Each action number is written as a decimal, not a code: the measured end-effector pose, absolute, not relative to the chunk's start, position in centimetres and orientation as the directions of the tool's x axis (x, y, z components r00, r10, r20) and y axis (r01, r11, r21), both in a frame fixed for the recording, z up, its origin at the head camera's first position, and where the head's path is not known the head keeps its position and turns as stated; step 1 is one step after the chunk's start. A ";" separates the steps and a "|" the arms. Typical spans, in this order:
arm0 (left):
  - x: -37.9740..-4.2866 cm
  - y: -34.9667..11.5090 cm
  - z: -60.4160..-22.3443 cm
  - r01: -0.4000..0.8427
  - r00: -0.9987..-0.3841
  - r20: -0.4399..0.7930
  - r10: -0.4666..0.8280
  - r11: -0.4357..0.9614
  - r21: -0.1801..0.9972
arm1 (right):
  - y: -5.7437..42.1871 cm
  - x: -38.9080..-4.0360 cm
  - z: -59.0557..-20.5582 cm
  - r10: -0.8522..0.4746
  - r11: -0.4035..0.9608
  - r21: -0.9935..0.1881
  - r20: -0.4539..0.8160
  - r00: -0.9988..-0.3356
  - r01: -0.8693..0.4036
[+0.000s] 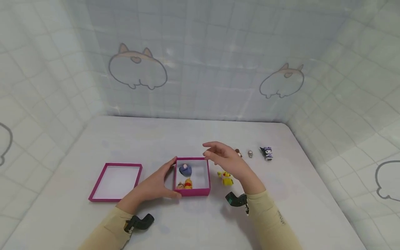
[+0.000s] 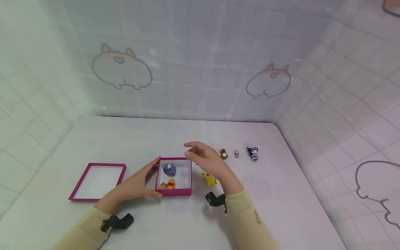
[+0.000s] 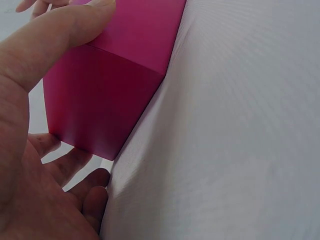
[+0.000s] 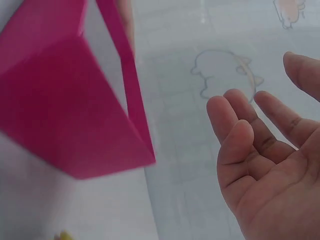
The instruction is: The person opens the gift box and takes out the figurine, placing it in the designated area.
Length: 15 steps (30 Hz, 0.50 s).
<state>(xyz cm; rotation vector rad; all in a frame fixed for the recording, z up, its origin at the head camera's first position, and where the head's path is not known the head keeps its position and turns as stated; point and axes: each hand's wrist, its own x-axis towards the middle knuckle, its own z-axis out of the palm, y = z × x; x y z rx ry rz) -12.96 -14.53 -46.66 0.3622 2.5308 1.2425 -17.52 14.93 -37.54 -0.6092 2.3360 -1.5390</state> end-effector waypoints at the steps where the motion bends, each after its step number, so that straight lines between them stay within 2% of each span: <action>1: -12.9 -14.4 -46.7 0.086 -0.925 -0.158 0.347 0.594 0.800 | 14.7 -17.4 -37.6 -0.491 0.350 -0.916 -0.002 -0.871 -0.196; 15: -12.3 -14.2 -46.1 0.103 -0.922 -0.150 0.356 0.602 0.791 | 13.0 -16.7 -39.3 -0.518 0.415 -0.889 -0.058 -0.853 -0.192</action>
